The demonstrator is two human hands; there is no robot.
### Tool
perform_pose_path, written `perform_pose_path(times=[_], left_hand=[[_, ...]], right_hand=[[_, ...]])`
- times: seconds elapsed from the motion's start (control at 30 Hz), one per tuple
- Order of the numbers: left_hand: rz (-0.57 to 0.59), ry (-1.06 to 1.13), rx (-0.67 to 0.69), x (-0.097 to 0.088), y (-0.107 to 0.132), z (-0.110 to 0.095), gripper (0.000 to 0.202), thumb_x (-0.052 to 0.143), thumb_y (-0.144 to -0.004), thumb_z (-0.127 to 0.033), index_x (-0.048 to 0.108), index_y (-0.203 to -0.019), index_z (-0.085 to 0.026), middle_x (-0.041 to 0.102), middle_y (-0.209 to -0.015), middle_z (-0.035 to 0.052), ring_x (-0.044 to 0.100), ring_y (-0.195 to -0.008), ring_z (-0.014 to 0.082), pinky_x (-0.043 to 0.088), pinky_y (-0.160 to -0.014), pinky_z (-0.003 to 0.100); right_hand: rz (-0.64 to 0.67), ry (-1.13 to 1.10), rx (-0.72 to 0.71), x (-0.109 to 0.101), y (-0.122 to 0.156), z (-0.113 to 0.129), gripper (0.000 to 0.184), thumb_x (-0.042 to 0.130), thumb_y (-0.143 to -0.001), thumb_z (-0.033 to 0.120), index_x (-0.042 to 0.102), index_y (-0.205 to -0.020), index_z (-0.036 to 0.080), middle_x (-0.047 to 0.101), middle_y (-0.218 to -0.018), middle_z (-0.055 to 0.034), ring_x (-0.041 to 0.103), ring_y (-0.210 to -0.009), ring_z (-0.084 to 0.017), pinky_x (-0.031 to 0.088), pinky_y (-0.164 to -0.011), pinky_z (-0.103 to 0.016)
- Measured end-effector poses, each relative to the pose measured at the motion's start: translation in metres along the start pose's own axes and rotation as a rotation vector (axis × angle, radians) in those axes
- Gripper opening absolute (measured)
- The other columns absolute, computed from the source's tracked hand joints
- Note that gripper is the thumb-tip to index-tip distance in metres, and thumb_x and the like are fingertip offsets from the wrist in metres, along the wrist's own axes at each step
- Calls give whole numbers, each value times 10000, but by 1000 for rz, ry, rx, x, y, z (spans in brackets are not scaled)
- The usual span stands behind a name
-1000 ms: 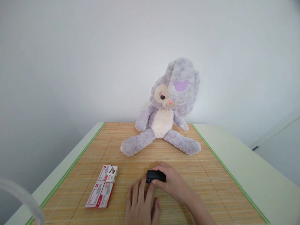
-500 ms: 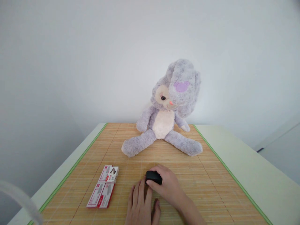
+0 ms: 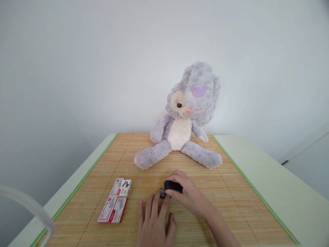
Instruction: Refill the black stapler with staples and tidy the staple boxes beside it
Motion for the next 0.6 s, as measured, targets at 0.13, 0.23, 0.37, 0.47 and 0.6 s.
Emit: perform_pose_path(times=[0.13, 0.23, 0.37, 0.47, 0.6], left_hand=[[9, 15, -19, -2, -2, -2, 605, 597, -875, -230, 587, -1475, -310, 564, -1546, 88, 506, -1392, 350, 201, -1237, 705], [3, 23, -26, -3, -3, -2, 600, 596, -883, -232, 587, -1476, -320, 557, -1554, 81, 508, -1392, 345, 195, -1239, 709], [28, 3, -3, -5, -3, 1, 630, 597, -900, -245, 538, -1519, -342, 543, -1570, 73, 514, -1385, 341, 234, -1227, 705], [57, -17, 28, -8, -3, 3, 658, 599, -919, -262, 482, -1556, -376, 544, -1572, 59, 519, -1382, 338, 280, -1212, 696], [56, -32, 49, -10, -5, 5, 646, 580, -943, -263, 462, -1566, -393, 554, -1567, 46, 530, -1381, 326, 304, -1207, 685]], right_hand=[[-19, 5, 14, -35, 13, 8, 165, 659, -989, 348, 711, -1112, 252, 694, -1079, -45, 641, -1033, -229, 529, -926, -370], [-74, 5, 78, -57, 34, -5, 246, 601, -1018, 382, 670, -1228, 276, 689, -1189, -56, 656, -1085, -236, 551, -981, -411], [-196, -134, 212, -72, 68, -46, 389, 610, -1002, 493, 630, -1328, 281, 668, -1326, -83, 655, -1203, -263, 532, -1102, -489], [-264, -262, 293, -73, 89, -73, 467, 638, -985, 544, 625, -1359, 266, 670, -1356, -109, 622, -1288, -286, 523, -1120, -489], [-350, -380, 363, -65, 103, -93, 478, 651, -977, 562, 634, -1359, 276, 667, -1394, -95, 596, -1339, -292, 452, -1180, -500]])
Point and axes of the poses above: each hand's wrist, its own y-axis away from the middle knuckle, its own x-axis out of the palm, z = x × y, the point moved 4 cm from there along -y, towards the middle knuckle
